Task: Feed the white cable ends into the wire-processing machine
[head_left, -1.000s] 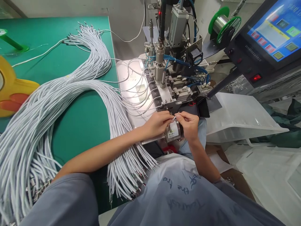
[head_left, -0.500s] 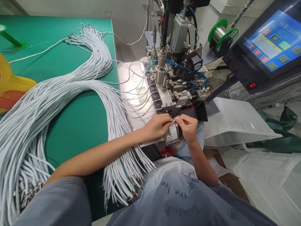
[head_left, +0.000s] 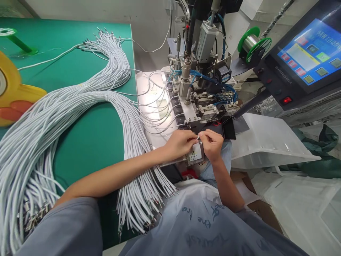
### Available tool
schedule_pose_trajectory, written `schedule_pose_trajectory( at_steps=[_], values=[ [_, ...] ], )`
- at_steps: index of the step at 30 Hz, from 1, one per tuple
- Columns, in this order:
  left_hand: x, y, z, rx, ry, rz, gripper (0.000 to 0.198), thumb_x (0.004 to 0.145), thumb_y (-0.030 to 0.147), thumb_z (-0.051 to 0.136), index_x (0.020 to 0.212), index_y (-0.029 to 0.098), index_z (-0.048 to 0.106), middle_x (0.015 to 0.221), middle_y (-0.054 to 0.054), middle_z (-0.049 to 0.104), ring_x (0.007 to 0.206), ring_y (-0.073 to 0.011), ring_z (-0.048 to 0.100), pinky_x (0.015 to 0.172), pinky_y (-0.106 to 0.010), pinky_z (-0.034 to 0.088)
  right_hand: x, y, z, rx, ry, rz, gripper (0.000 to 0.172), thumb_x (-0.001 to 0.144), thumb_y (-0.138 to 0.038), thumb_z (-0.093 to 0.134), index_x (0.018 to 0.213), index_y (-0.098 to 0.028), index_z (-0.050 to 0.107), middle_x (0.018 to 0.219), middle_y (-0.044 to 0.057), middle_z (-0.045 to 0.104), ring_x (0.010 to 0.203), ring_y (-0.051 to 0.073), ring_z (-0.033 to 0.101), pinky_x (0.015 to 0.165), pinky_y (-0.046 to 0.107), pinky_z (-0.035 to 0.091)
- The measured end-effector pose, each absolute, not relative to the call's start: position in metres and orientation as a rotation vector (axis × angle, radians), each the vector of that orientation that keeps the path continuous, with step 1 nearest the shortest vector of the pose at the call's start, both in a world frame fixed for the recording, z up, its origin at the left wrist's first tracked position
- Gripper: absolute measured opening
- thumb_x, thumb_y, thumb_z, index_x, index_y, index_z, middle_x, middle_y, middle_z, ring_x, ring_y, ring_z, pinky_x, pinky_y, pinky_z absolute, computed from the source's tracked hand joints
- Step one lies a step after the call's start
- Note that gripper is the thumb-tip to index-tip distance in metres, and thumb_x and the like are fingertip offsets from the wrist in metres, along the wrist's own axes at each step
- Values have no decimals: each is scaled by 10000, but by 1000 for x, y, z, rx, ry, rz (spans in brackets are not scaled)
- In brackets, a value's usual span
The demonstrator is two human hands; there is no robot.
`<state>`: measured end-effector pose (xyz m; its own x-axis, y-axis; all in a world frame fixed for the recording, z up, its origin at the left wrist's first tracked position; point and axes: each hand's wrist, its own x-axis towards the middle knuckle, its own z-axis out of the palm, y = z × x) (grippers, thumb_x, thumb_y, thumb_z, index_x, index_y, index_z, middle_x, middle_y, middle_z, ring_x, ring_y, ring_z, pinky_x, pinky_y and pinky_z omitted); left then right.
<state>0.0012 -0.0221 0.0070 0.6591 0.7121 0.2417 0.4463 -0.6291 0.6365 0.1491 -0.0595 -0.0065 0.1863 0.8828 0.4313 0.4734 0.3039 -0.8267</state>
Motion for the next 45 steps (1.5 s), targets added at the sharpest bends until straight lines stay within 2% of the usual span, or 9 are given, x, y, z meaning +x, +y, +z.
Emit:
schedule_pose_trajectory(
  at_steps=[2,6,8,12,18,24,33,39,45],
  values=[
    [2,-21,8,2344,889,596,182,866,172,486,810,139,656,671,-1,592,623,-95,544,590,-197,392,147,-59,-12,-1359,-1392,480,258,816,-268,544,595,-158,617,503,-38,363,477,86,316,472,257,277],
    [1,-14,6,2582,957,325,258,906,208,403,910,130,649,828,-56,601,664,-125,574,593,-234,401,161,-51,-28,-1430,-1336,695,241,814,-311,514,727,-165,684,630,15,566,580,125,489,561,271,398],
    [-1,-8,3,2680,1005,145,273,905,189,376,941,123,639,893,-79,591,630,-130,573,566,-251,396,171,-46,-38,-1462,-1267,821,228,783,-317,518,777,-168,691,680,28,616,622,143,534,593,283,431],
    [-2,-1,1,2754,1011,-57,281,869,107,365,944,126,635,912,-85,592,643,-146,586,567,-259,403,179,-38,-51,-1493,-1166,1028,202,709,-340,562,753,-175,670,621,6,596,562,127,501,538,267,423],
    [-2,3,-3,2801,988,-83,278,869,103,364,942,120,632,896,-85,590,669,-140,594,594,-246,428,169,-30,-56,-1439,-1088,1155,195,656,-366,630,676,-172,626,603,-5,597,562,114,512,550,254,441],
    [-5,3,-7,2844,883,-17,286,842,84,393,1042,135,591,863,-65,578,628,-132,580,564,-237,426,169,-27,-57,-1414,-1108,1202,170,672,-334,611,642,-169,589,516,-40,519,495,92,460,495,234,396],
    [-5,3,-9,2858,849,8,292,835,57,384,1043,123,579,890,-77,565,651,-134,568,587,-240,432,172,-27,-55,-1420,-1128,1267,162,675,-335,602,655,-174,593,568,-18,560,545,110,510,500,235,416],
    [-5,2,-5,2855,811,-5,309,839,54,387,1074,119,578,921,-87,562,714,-151,578,613,-245,446,174,-26,-51,-1413,-1193,1232,129,677,-291,587,639,-168,588,543,-31,538,517,99,492,513,239,417],
    [-5,3,-6,2845,842,36,327,854,56,371,1104,116,574,938,-90,566,717,-128,579,635,-226,453,174,-23,-51,-1416,-1164,1276,116,658,-288,577,666,-173,584,578,-24,555,526,101,505,494,234,418]
  ],
)
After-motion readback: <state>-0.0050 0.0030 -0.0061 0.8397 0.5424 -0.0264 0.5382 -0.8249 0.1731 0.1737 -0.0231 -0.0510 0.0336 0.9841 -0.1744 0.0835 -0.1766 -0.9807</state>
